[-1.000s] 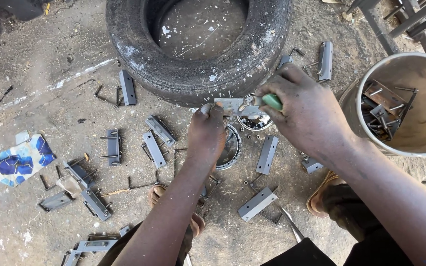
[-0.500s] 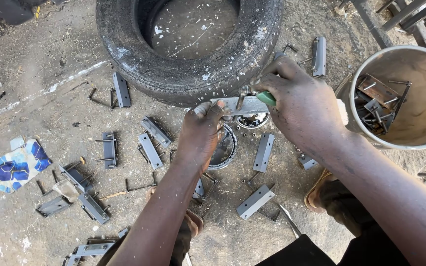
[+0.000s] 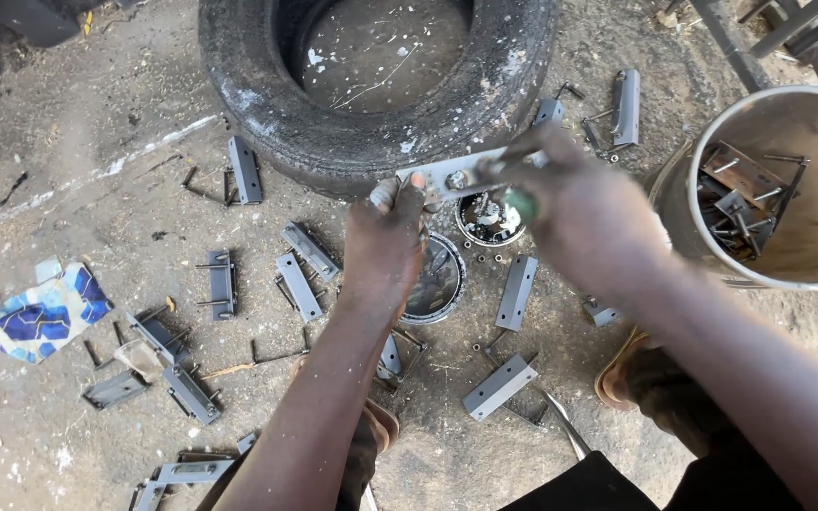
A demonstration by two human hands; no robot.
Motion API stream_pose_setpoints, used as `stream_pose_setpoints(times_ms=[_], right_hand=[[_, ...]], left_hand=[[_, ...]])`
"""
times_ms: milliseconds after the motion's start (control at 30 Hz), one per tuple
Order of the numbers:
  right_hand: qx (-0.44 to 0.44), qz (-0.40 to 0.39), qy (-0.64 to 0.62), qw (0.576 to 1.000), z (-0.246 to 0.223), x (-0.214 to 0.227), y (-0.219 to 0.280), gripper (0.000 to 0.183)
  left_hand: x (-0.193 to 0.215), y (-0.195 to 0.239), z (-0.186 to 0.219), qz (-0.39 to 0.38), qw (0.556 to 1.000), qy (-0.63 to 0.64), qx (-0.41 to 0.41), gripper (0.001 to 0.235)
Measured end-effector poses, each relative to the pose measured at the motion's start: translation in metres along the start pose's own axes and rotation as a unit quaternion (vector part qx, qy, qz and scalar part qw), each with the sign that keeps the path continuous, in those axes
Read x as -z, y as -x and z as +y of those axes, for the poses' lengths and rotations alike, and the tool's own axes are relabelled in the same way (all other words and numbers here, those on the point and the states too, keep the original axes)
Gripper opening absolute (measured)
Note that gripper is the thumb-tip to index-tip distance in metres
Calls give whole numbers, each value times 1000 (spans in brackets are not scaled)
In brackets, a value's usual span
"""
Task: Painting small metal brackets with black paint using a paintbrush at a fabrication site.
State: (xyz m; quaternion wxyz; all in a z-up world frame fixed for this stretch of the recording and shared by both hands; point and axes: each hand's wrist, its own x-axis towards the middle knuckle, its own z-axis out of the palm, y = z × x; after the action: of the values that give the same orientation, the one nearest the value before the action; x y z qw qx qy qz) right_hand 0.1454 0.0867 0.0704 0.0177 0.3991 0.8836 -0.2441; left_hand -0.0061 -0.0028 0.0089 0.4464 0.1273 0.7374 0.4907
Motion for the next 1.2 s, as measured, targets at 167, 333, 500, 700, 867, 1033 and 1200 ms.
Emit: stream_pose_setpoints(times_ms=[167,333,500,700,867,1033,1200], right_hand=[[-149,74,-229,959,20,27,-2,22],[-207,37,-236,949,31,18,-3,28],[-186,43,-311,931,25,32,-2,36],[-202,53,-517,830,29,36,5,54],[-280,40,-646,709,43,16,-5,48],[-262,62,-714,647,49,-4,-13,33],[-258,90,-715,644,45,-7,-16,34]], left_hand=[[7,-8,7,14,999,50,5,23],[19,-14,7,57,996,52,40,19],[11,-10,12,79,993,86,14,18],[9,-24,-7,82,992,81,-42,29],[9,-20,-10,76,992,40,-91,33],[8,-28,-22,43,981,95,-162,29],[8,-22,-19,33,976,114,-185,31]])
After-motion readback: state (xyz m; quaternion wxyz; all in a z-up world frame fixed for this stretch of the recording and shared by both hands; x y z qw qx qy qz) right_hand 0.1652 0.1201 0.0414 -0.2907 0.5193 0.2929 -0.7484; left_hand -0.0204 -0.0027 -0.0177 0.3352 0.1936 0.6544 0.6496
